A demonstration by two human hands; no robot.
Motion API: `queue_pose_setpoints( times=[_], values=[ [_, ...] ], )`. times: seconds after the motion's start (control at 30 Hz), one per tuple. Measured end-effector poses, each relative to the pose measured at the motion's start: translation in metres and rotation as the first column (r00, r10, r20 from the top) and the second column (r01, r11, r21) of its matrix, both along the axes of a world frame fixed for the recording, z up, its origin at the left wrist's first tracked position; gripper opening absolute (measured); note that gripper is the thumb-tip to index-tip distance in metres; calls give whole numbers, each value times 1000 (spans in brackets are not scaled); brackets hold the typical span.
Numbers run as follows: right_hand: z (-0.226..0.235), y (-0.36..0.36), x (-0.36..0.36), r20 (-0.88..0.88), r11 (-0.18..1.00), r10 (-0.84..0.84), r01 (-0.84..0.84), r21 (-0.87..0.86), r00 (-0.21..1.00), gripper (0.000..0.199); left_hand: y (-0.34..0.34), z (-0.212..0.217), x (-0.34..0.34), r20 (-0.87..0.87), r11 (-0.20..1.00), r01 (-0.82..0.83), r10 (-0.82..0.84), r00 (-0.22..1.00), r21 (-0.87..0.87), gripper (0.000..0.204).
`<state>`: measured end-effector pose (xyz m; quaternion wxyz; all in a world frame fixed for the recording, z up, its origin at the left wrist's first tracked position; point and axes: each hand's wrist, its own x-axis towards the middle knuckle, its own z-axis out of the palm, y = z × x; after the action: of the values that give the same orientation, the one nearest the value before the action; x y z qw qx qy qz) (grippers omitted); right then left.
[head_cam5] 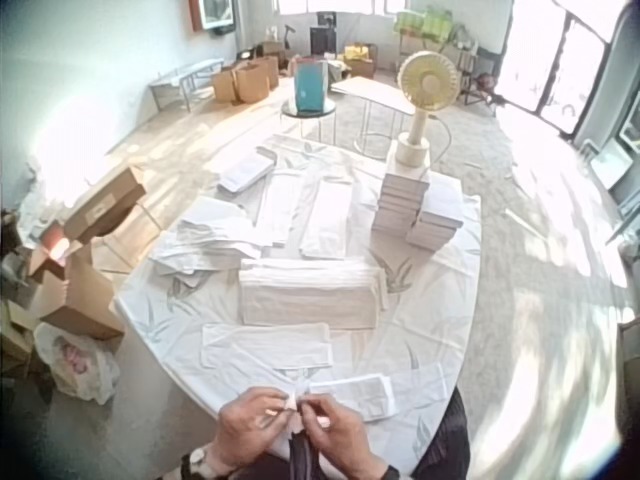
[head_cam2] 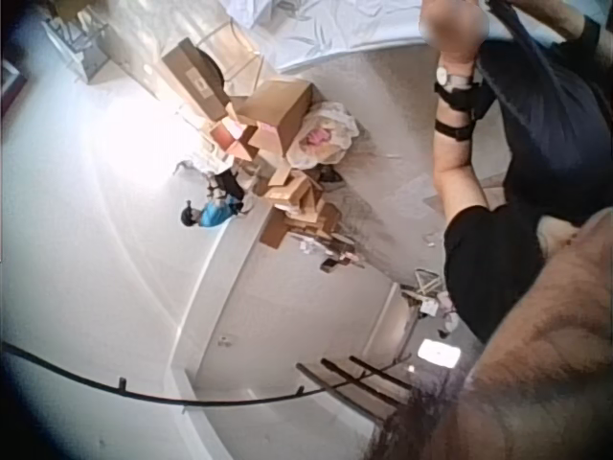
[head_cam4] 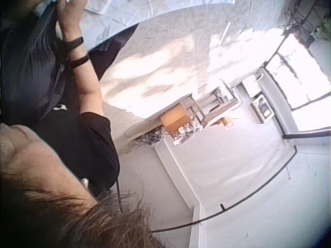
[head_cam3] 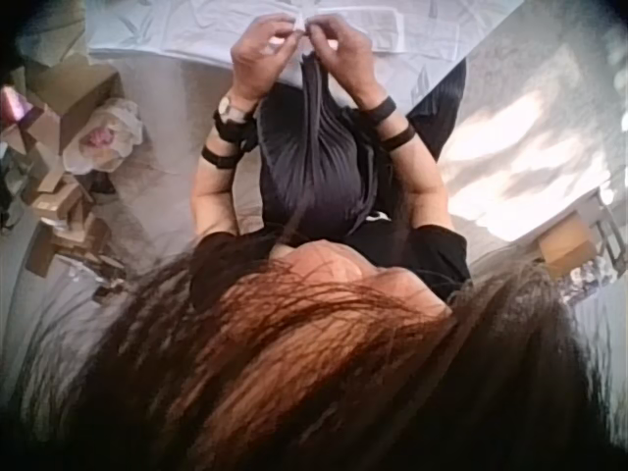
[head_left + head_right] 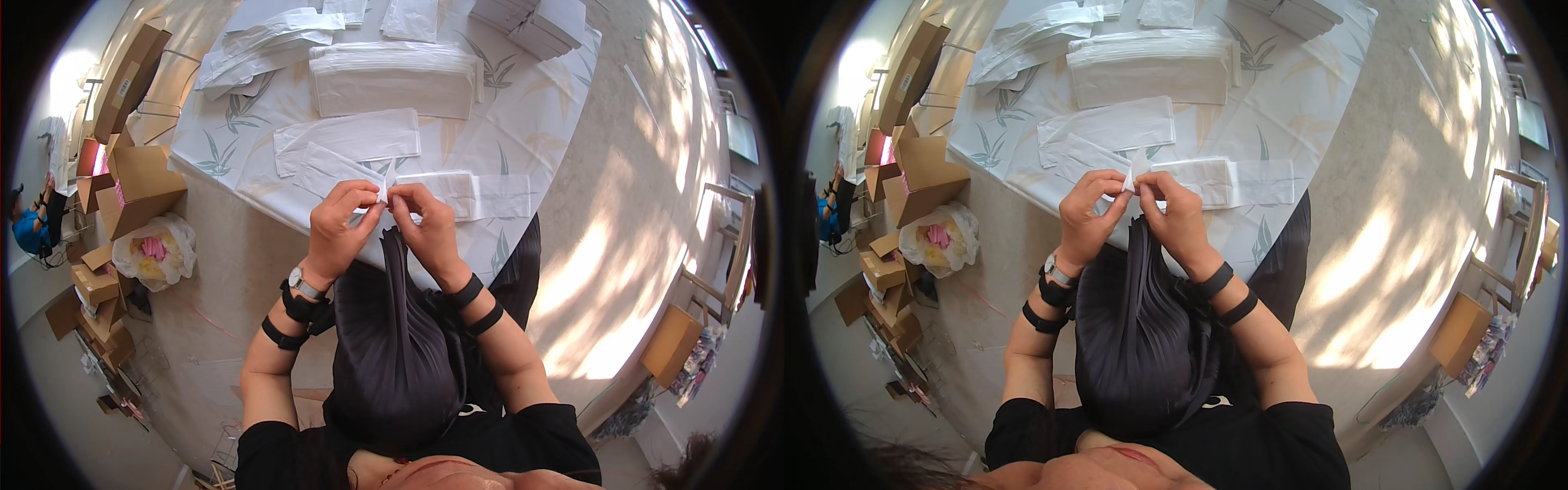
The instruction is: Folding white paper or fabric strips into small rectangles on a table.
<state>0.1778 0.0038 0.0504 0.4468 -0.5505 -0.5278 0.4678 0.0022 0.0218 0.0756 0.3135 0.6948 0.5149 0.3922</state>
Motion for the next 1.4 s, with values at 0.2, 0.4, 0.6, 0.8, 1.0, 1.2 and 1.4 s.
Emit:
queue_pose_setpoints(
  times=[0.2,0.4,0.6,0.8,1.0,1.2,1.4],
  values=[
    [3,0,3,3,999,48,-48,16,999,16,-1,-3,-1,33,1000,-8,9,999,-30,16],
    [11,3,5,34,994,108,-108,-2,994,17,0,-4,-1,-13,998,59,-59,998,-21,20],
    [3,2,6,81,998,69,-68,-14,994,16,-3,-5,0,-16,998,65,-65,998,-18,17],
    [-12,-6,7,-179,987,-16,-13,-161,984,11,-6,-6,-9,137,995,13,1,991,-104,17],
    [-25,-17,24,-449,963,-134,9,-269,883,11,-16,-32,-43,414,893,-338,440,797,-299,13],
    [-21,-25,45,-450,935,-185,15,-355,874,19,-13,-72,-94,353,763,-556,646,677,-330,16],
    [-12,-20,54,-350,893,-229,53,-447,908,33,-7,-61,-85,-75,773,-586,587,806,-243,36]
  ],
)
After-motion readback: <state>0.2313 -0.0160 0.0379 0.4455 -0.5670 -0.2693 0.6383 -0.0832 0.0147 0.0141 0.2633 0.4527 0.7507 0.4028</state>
